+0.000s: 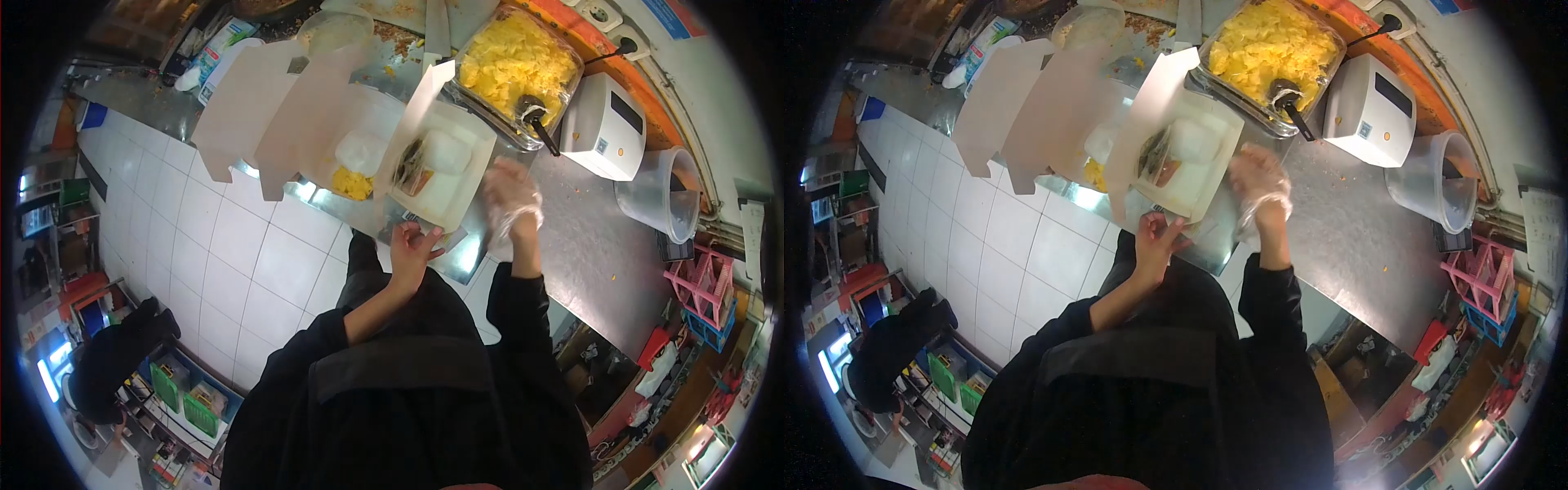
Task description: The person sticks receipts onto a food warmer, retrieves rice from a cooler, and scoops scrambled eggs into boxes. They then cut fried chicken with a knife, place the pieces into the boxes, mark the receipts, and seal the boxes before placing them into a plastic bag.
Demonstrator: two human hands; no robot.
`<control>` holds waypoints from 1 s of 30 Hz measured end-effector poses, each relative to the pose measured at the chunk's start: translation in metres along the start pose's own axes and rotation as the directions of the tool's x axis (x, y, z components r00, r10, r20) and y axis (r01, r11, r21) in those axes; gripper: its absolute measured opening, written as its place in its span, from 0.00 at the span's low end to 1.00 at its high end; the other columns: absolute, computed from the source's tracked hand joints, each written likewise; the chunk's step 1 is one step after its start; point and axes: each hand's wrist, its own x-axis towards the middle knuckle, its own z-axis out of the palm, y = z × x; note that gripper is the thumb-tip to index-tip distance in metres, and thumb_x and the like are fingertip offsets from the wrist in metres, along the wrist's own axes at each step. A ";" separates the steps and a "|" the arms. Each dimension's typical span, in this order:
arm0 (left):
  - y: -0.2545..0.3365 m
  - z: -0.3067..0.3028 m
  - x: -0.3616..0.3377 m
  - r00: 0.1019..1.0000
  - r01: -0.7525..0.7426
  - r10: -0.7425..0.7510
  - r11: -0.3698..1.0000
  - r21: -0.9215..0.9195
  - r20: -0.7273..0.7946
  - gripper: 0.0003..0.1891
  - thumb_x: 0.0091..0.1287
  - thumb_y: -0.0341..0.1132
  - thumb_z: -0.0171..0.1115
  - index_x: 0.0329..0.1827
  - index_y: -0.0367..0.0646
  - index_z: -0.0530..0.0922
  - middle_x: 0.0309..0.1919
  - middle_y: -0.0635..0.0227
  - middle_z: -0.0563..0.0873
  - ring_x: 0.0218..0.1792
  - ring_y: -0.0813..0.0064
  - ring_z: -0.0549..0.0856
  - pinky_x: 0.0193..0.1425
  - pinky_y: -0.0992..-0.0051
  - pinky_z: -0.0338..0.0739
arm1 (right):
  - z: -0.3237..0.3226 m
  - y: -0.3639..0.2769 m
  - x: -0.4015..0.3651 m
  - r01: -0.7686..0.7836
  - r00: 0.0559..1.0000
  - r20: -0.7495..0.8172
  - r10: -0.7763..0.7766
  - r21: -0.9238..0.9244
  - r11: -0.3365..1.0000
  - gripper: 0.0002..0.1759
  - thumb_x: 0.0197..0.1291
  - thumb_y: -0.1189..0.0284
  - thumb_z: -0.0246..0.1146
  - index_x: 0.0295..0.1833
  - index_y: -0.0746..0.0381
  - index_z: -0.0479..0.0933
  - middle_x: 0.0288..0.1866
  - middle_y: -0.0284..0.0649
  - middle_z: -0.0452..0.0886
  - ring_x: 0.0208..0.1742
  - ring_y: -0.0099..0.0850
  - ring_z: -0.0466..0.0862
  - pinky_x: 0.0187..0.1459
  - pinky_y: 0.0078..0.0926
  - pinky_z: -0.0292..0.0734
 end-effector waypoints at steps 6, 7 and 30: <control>0.005 0.010 -0.001 0.990 -0.116 0.117 0.993 0.012 -0.084 0.22 0.58 0.28 0.66 0.49 0.33 0.62 0.45 0.61 0.73 0.39 0.77 0.80 0.40 0.73 0.83 | 0.018 0.017 -0.014 -0.245 0.969 -0.070 0.238 -0.126 0.961 0.20 0.48 0.76 0.69 0.48 0.66 0.73 0.37 0.36 0.80 0.32 0.22 0.79 0.30 0.17 0.76; 0.005 0.010 -0.001 0.986 -0.138 0.139 0.990 0.014 -0.089 0.22 0.58 0.28 0.66 0.49 0.32 0.64 0.46 0.61 0.74 0.39 0.78 0.80 0.40 0.74 0.82 | 0.018 0.019 -0.015 -0.252 0.967 -0.072 0.245 -0.118 0.961 0.20 0.48 0.76 0.69 0.48 0.66 0.73 0.37 0.36 0.80 0.32 0.22 0.79 0.30 0.17 0.76; 0.033 0.004 0.025 0.978 -0.015 0.054 0.981 0.192 -0.201 0.15 0.57 0.38 0.69 0.34 0.38 0.72 0.28 0.64 0.81 0.25 0.76 0.84 0.29 0.80 0.80 | 0.025 0.035 -0.018 -0.067 0.987 -0.160 0.001 -0.409 0.910 0.31 0.40 0.63 0.74 0.52 0.61 0.73 0.37 0.40 0.81 0.37 0.27 0.82 0.39 0.25 0.77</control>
